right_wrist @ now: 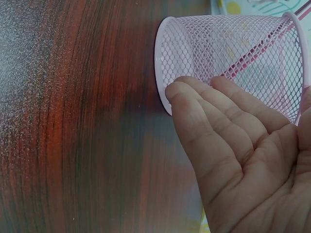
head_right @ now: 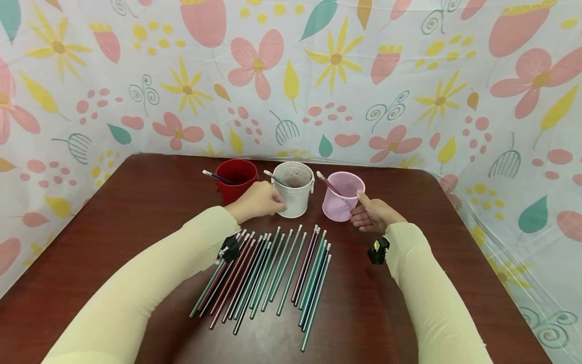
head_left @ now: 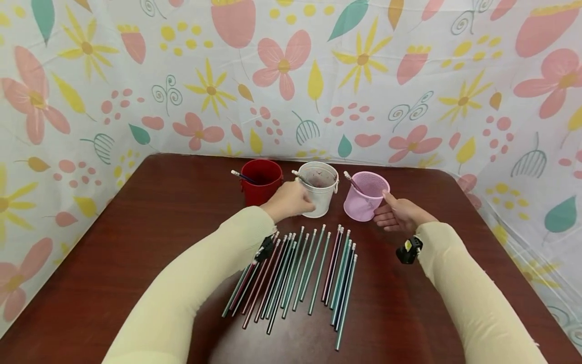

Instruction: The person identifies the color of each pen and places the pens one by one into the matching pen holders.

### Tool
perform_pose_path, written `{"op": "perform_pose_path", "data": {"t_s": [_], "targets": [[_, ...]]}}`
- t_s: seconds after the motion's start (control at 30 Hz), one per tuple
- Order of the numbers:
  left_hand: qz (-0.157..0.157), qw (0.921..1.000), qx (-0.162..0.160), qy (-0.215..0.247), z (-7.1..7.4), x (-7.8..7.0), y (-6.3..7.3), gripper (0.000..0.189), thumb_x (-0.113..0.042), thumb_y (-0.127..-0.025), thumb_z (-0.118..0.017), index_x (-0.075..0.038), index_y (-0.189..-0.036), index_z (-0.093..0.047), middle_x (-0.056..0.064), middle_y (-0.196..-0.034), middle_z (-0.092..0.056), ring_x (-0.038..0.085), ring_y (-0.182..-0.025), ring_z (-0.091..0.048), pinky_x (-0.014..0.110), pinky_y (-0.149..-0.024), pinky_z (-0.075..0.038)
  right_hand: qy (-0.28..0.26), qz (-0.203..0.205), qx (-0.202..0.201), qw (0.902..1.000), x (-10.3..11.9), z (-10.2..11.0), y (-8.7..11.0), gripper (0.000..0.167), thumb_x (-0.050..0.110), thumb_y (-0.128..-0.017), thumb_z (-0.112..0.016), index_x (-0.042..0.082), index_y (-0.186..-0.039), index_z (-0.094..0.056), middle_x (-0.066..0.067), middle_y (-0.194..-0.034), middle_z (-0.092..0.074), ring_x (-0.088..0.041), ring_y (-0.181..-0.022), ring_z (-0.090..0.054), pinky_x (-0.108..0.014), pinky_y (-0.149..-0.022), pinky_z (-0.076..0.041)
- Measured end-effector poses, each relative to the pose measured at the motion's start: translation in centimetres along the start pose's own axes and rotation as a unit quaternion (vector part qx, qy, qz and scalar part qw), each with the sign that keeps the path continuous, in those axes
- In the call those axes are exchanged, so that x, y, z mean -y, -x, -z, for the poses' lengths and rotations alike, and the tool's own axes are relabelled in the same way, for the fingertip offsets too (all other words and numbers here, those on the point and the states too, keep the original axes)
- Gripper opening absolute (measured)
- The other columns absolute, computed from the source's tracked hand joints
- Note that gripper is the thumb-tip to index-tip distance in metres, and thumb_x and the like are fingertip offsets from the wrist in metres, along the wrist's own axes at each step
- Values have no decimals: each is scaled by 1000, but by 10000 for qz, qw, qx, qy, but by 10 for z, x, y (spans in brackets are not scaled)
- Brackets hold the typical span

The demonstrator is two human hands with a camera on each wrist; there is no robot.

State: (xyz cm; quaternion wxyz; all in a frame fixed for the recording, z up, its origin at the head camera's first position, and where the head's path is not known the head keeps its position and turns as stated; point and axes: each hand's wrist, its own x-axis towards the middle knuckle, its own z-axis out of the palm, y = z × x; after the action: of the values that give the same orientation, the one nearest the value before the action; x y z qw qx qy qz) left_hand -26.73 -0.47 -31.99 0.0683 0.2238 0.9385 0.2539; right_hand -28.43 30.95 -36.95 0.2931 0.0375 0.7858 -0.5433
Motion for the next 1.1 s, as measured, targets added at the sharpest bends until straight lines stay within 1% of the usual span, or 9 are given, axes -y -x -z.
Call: {"op": "perform_pose_path", "data": {"t_s": [0.03, 0.13, 0.2, 0.3, 0.37, 0.43, 0.6, 0.83, 1.1], "targets": [[128, 9998, 120, -35, -1, 7, 4, 33, -13, -84, -65, -10, -53, -56, -6, -48, -46, 8, -50, -43, 20, -52, -36, -23, -19, -17, 10000, 0, 0, 0, 88, 57, -98, -12, -21, -137, -28, -13, -112, -65, -13, -90, -65, -34, -85, -51], [597, 9975, 348, 122, -4, 30, 16, 29, -10, -85, -64, -6, -57, -63, -1, -49, -56, 10, -47, -52, 21, -50, -42, -1, -1, 10, 10000, 1, 0, 0, 89, 57, -98, -12, -21, -138, -26, -15, -115, -64, -13, -91, -65, -35, -86, -51], [912, 9946, 461, 192, -5, 47, 24, 25, -10, -85, -65, -1, -62, -68, 4, -52, -60, 13, -47, -56, 23, -48, -45, 30, 2, 8, 10000, 1, -1, 0, 89, 57, -98, -12, -21, -138, -26, -19, -120, -62, -14, -93, -65, -35, -87, -51], [1320, 9889, 672, 141, -8, 70, 33, 25, -10, -86, -66, 1, -63, -68, 8, -55, -62, 18, -48, -58, 25, -47, -47, 78, -7, 13, 10000, 1, -1, -1, 88, 57, -98, -11, -21, -138, -26, -22, -123, -60, -14, -93, -65, -35, -87, -51], [1569, 9838, 852, 170, -11, 81, 40, 25, -12, -87, -68, 1, -66, -68, 8, -56, -62, 19, -49, -59, 26, -47, -49, 109, -22, 34, 9999, 0, -1, -1, 88, 56, -98, -10, -21, -138, -25, -24, -125, -58, -14, -94, -65, -35, -87, -51], [1701, 9802, 1003, 170, -15, 89, 45, 24, -13, -87, -69, 1, -67, -68, 8, -58, -63, 19, -50, -61, 27, -48, -51, 97, -34, 42, 9999, 0, 0, -2, 89, 56, -98, -10, -21, -138, -25, -24, -125, -58, -14, -93, -65, -35, -87, -51], [1703, 9778, 1195, 264, -19, 95, 53, 25, -13, -86, -70, 1, -66, -67, 8, -58, -64, 18, -51, -63, 29, -51, -54, 53, -40, 32, 10000, -1, 0, -2, 89, 57, -98, -12, -21, -138, -26, -21, -123, -60, -14, -93, -65, -36, -87, -51], [1700, 9737, 1518, 18, -21, 96, 55, 25, -14, -86, -70, -1, -65, -66, 7, -57, -64, 17, -47, -61, 28, -49, -53, -17, 2, 40, 10000, -2, -1, -1, 88, 55, -99, -10, -22, -137, -26, -15, -115, -65, -13, -91, -65, -35, -85, -52], [1747, 9719, 1568, 182, -26, 95, 55, 25, -11, -85, -70, 1, -64, -65, 9, -57, -63, 18, -46, -61, 29, -47, -53, -18, -49, -6, 10000, 0, -1, -1, 88, 56, -99, -12, -21, -138, -27, -17, -117, -64, -14, -92, -66, -34, -85, -52]]}}
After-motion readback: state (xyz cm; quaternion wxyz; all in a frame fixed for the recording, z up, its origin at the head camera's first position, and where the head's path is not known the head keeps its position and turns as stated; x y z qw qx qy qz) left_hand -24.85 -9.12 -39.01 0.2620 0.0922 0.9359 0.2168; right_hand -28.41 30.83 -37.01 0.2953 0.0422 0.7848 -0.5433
